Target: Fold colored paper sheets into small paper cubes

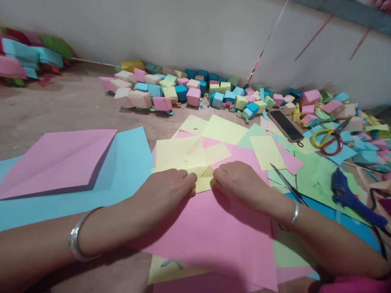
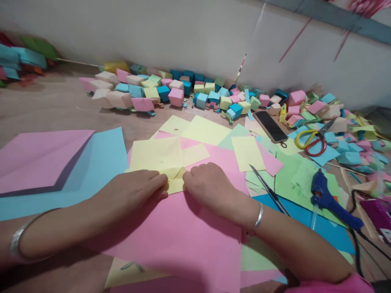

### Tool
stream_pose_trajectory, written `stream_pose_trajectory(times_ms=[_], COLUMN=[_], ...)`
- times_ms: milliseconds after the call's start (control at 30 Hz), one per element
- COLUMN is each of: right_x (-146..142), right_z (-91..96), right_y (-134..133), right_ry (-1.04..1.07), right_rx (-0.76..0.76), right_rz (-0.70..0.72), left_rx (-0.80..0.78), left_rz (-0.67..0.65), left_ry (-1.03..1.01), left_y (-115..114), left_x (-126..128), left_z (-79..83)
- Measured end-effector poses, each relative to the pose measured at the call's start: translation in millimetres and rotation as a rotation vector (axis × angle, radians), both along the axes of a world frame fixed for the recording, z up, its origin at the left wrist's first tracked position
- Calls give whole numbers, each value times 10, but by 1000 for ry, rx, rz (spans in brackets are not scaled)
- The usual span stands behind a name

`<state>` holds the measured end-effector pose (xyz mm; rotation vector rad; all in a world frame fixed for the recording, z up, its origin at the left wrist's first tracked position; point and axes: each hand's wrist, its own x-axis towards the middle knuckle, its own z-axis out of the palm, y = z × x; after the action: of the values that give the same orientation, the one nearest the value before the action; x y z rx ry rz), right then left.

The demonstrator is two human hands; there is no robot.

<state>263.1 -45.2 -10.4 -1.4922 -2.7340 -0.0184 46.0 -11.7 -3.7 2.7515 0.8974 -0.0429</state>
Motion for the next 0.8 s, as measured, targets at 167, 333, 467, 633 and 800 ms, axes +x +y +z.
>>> stream_pose_trajectory(times_ms=[167,333,467,633,800], right_x=[-130,-235,-227,-210,-245], right_z=[52,67,81,89,144], right_y=[-291,-628,-690,-682,-672], right_ry=[-51,-260,-371,-336,-324], right_rx=[101,96,51,51,127], right_rz=[184,160,56,-57,-33], left_rx=[-2,-9,22,36,34], left_rz=[14,-4,-10,-1,-12], left_ry=[-1,24,-5,-18,-45], left_y=[46,54,48,54,47], left_x=[23,31,12,8,2], left_z=[-40,-27,-71,-80,-96])
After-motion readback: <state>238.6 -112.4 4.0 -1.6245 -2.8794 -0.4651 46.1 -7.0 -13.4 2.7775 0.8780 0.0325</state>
